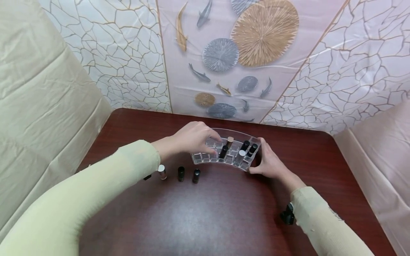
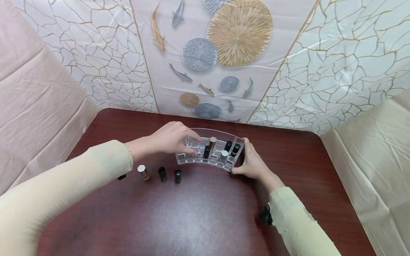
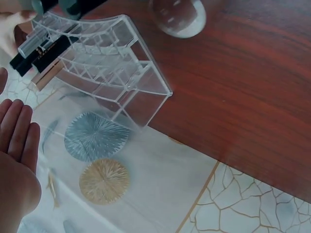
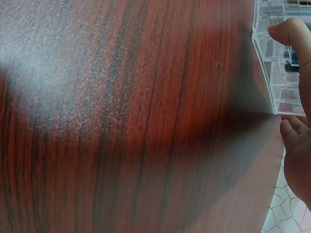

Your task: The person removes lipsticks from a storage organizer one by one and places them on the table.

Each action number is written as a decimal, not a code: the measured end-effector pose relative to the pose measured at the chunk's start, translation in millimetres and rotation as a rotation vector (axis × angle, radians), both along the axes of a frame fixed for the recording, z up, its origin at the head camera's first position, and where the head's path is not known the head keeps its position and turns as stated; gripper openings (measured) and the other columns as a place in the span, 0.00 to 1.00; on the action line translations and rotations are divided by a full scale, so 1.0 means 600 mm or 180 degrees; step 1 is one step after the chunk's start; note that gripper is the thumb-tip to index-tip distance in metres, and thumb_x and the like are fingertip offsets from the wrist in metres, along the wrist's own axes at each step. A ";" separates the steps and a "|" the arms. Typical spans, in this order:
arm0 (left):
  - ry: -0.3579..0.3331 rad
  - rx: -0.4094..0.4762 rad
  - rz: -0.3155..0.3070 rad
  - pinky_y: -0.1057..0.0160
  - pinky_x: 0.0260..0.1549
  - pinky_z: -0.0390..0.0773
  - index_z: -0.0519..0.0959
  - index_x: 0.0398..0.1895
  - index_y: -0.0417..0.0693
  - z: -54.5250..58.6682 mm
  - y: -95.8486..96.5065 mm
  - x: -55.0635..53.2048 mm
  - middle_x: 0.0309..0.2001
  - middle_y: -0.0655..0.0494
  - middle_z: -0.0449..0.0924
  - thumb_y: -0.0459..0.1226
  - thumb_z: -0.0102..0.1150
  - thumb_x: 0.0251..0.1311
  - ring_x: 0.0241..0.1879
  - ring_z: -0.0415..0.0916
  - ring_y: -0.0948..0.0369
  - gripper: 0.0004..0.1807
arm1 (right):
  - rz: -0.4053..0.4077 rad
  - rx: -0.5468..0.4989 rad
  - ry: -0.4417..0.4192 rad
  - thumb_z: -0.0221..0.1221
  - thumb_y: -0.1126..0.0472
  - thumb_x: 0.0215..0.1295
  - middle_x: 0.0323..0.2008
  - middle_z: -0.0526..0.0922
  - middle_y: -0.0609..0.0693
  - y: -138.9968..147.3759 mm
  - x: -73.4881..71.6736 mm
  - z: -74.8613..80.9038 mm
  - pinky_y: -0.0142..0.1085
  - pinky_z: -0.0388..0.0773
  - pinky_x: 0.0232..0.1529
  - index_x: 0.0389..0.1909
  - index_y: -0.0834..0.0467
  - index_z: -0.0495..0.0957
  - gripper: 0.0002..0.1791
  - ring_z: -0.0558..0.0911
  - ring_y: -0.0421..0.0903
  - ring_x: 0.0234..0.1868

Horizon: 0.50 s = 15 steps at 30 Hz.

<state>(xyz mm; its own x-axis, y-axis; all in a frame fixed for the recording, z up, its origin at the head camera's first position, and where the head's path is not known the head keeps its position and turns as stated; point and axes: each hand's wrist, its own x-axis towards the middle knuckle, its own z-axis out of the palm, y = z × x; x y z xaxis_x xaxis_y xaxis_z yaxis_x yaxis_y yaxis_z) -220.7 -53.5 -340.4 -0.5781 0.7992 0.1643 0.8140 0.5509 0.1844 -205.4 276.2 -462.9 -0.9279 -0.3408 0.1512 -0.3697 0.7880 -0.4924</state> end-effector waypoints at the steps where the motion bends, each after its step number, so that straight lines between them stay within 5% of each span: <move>1: 0.0011 -0.0015 0.0014 0.61 0.36 0.78 0.84 0.49 0.65 0.001 0.004 -0.004 0.46 0.72 0.84 0.56 0.68 0.49 0.36 0.81 0.67 0.22 | 0.0003 -0.0006 -0.0008 0.77 0.55 0.29 0.52 0.68 0.59 0.000 0.000 0.000 0.51 0.68 0.55 0.67 0.60 0.51 0.61 0.68 0.53 0.56; 15: -0.0178 0.0028 0.0171 0.63 0.39 0.78 0.83 0.51 0.64 -0.006 0.045 -0.047 0.49 0.71 0.82 0.54 0.68 0.52 0.43 0.81 0.67 0.21 | -0.0021 -0.0049 -0.0042 0.77 0.55 0.29 0.52 0.68 0.60 -0.002 0.004 0.004 0.50 0.68 0.55 0.67 0.61 0.51 0.62 0.68 0.53 0.55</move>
<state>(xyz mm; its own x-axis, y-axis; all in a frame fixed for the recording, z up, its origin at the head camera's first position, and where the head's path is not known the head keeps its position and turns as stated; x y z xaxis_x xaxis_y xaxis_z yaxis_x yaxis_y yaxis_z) -249.1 -26.5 -344.0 -0.6287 0.7654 0.1373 0.7715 0.5917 0.2339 -203.0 275.1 -460.3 -0.9321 -0.3324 0.1440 -0.3578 0.7827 -0.5092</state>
